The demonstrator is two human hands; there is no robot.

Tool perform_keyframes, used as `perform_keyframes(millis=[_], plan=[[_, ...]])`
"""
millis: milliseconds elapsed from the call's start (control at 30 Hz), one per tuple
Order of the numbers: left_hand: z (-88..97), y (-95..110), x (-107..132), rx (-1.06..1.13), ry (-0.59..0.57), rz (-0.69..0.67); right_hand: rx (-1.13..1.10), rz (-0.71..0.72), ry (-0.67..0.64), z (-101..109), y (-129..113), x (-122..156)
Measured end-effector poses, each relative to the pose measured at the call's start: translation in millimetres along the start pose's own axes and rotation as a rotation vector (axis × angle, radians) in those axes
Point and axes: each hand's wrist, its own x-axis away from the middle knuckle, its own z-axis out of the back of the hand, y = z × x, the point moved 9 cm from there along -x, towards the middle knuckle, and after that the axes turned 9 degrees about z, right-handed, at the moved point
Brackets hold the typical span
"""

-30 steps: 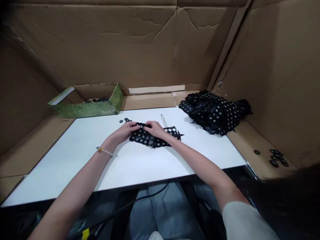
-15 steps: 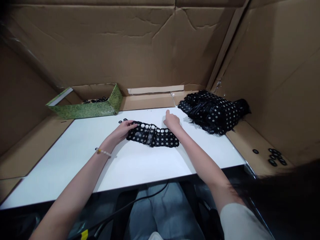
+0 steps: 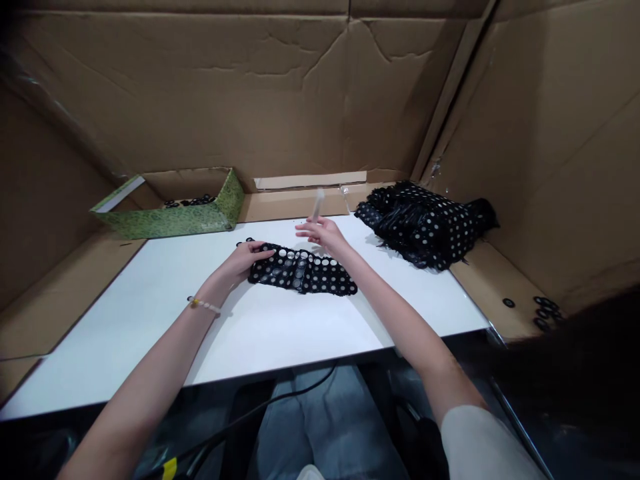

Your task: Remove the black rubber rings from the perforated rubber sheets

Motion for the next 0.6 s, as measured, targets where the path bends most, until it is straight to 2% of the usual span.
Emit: perform_keyframes(millis=[100, 200, 400, 600], plan=[[3.9, -1.0, 0.0, -0.012, 0.037, 0.013, 0.074, 0.101, -0.063, -31.2, -4.4, 12.6], [5.0, -1.7, -0.6, -0.018, 0.038, 0.004, 0.096, 0.099, -0.120, -50.1, 4.3, 21.1], [4.1, -2.7, -2.1, -0.011, 0.011, 0.001, 0.424, 0.129, -0.137, -48.3, 12.7, 27.5], [4.3, -5.6, -1.4, 0.040, 0.006, 0.045, 0.414, 0.133, -0.102, -42.3, 18.3, 27.0]])
